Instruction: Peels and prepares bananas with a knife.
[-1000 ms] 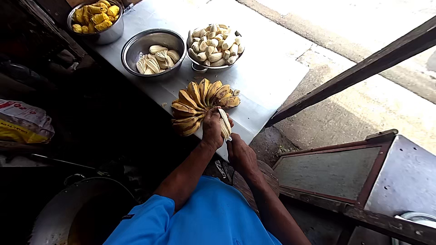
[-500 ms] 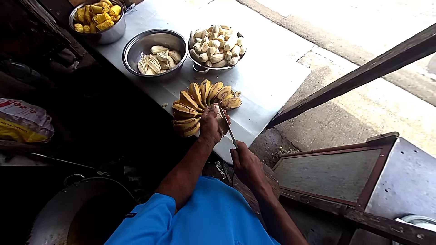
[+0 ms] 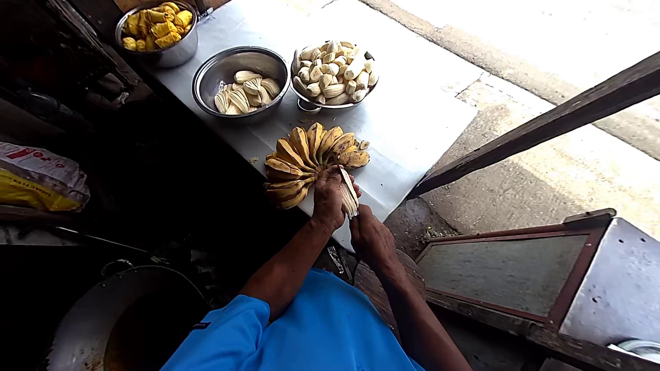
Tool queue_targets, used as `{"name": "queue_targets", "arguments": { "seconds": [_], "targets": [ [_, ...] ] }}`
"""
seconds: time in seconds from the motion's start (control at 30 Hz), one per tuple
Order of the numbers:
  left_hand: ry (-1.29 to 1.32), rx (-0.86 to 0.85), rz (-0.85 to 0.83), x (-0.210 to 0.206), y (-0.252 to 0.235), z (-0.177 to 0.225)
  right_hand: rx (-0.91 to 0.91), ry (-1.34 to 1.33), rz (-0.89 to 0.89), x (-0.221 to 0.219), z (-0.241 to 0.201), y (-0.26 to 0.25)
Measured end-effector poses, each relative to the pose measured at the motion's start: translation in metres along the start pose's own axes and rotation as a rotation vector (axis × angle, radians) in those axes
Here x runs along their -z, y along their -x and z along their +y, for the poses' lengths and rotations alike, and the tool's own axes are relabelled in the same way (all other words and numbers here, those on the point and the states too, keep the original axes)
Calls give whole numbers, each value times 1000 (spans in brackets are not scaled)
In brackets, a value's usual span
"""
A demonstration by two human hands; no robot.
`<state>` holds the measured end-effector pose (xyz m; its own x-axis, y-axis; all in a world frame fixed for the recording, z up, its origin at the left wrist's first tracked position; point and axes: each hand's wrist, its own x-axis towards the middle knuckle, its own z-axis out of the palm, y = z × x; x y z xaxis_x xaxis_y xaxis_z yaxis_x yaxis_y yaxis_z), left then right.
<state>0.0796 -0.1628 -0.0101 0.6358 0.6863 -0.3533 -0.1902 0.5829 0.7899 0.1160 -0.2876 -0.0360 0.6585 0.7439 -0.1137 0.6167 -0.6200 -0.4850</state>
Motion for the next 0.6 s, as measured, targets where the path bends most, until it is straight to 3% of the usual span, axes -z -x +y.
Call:
{"name": "queue_targets", "arguments": {
  "seconds": [0.1, 0.2, 0.37, 0.6],
  "targets": [
    [42, 42, 21, -1, -6, 4, 9, -35, -35, 5, -2, -5],
    [190, 78, 55, 1, -23, 9, 52, -132, -68, 18, 6, 16],
    [183, 33, 83, 9, -34, 13, 91, -188, -14, 24, 17, 49],
    [35, 0, 76, -3, -5, -5, -12, 49, 20, 4, 1, 8]
  ]
}}
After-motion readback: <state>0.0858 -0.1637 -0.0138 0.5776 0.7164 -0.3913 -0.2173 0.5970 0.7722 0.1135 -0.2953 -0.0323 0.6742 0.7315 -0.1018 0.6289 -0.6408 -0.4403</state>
